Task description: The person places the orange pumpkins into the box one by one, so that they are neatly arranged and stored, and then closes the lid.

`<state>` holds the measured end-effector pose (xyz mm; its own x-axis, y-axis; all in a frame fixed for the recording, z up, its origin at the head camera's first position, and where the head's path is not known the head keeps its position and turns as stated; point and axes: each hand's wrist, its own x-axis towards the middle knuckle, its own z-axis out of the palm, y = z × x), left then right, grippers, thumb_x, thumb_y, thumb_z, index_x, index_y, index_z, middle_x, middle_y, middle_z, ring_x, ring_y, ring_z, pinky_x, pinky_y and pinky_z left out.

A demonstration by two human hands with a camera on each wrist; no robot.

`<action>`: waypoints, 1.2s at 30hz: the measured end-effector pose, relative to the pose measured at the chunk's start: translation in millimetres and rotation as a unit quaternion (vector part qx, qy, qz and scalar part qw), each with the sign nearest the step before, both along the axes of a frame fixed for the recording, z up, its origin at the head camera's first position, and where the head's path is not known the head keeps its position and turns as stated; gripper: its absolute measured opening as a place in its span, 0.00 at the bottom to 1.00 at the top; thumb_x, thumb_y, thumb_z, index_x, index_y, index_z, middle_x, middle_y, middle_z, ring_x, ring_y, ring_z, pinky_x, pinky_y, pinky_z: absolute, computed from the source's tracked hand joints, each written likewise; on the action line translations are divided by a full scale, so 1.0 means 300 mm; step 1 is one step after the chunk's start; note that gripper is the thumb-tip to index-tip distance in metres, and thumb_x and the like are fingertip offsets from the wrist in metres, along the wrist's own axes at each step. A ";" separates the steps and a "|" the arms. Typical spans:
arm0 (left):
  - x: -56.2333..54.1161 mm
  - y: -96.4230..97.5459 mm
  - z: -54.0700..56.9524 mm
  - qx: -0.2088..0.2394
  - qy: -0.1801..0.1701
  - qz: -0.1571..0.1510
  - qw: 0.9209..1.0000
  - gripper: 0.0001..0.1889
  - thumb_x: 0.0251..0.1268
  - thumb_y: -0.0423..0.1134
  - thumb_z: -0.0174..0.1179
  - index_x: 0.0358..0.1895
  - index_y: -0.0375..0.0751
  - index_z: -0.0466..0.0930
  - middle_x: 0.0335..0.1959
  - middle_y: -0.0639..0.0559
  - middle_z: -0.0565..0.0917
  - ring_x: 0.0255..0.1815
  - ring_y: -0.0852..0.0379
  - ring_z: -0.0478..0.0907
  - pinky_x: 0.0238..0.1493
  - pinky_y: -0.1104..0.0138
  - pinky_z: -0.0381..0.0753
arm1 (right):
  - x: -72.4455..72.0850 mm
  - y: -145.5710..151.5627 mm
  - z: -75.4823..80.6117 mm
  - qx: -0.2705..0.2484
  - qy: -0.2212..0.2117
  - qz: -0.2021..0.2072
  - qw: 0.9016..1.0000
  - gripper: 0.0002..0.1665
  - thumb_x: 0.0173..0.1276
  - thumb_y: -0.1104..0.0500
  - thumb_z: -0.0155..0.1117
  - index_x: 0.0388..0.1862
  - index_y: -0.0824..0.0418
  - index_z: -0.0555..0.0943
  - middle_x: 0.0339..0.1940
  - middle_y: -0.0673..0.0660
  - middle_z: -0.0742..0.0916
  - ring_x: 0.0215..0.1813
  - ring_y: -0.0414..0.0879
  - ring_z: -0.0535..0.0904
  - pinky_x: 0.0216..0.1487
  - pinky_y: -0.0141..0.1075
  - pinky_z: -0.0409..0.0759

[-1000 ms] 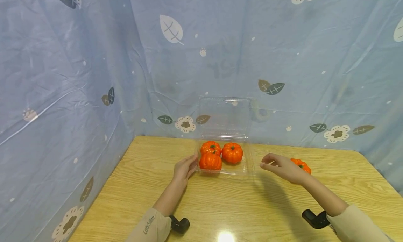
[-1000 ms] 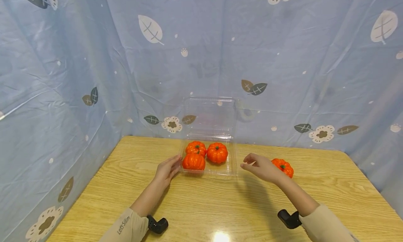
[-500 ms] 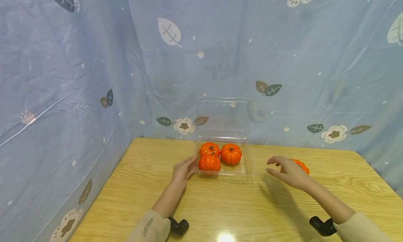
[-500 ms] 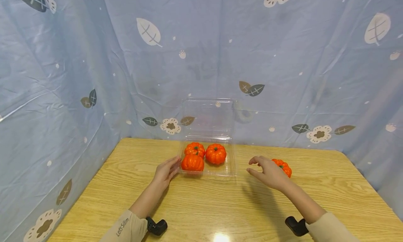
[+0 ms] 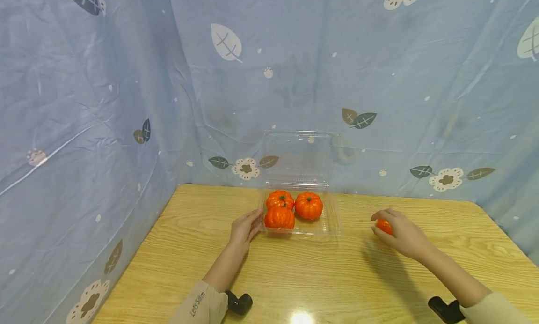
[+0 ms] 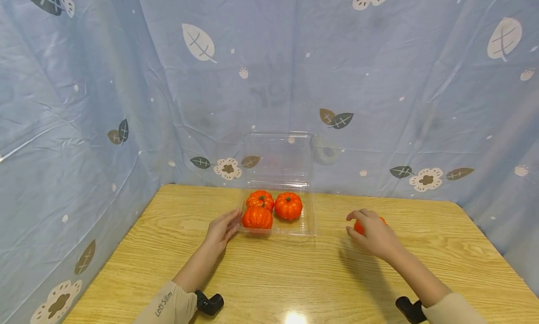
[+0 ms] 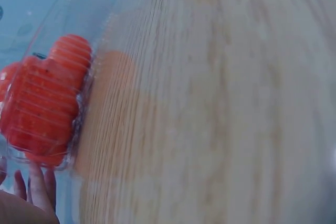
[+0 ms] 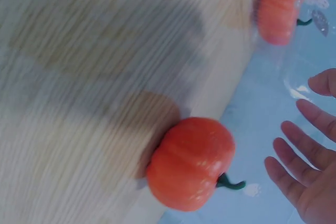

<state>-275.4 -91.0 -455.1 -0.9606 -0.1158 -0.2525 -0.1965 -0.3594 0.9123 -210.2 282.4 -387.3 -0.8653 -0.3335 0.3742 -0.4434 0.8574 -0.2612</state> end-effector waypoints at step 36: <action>-0.002 0.000 -0.003 0.002 -0.008 0.003 1.000 0.19 0.59 0.39 0.63 0.50 0.30 0.77 0.32 0.56 0.85 0.34 0.64 0.80 0.40 0.73 0.82 | -0.017 0.143 -0.134 -0.011 0.025 -0.093 0.995 0.31 0.53 0.55 0.72 0.50 0.72 0.73 0.51 0.75 0.74 0.51 0.72 0.68 0.40 0.65 0.73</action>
<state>-276.2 -91.0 -456.1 -0.9558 -0.1214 -0.2679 -0.2083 -0.3637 0.9080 -215.3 325.2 -427.5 -0.8916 -0.1598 0.4236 -0.2898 0.9204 -0.2627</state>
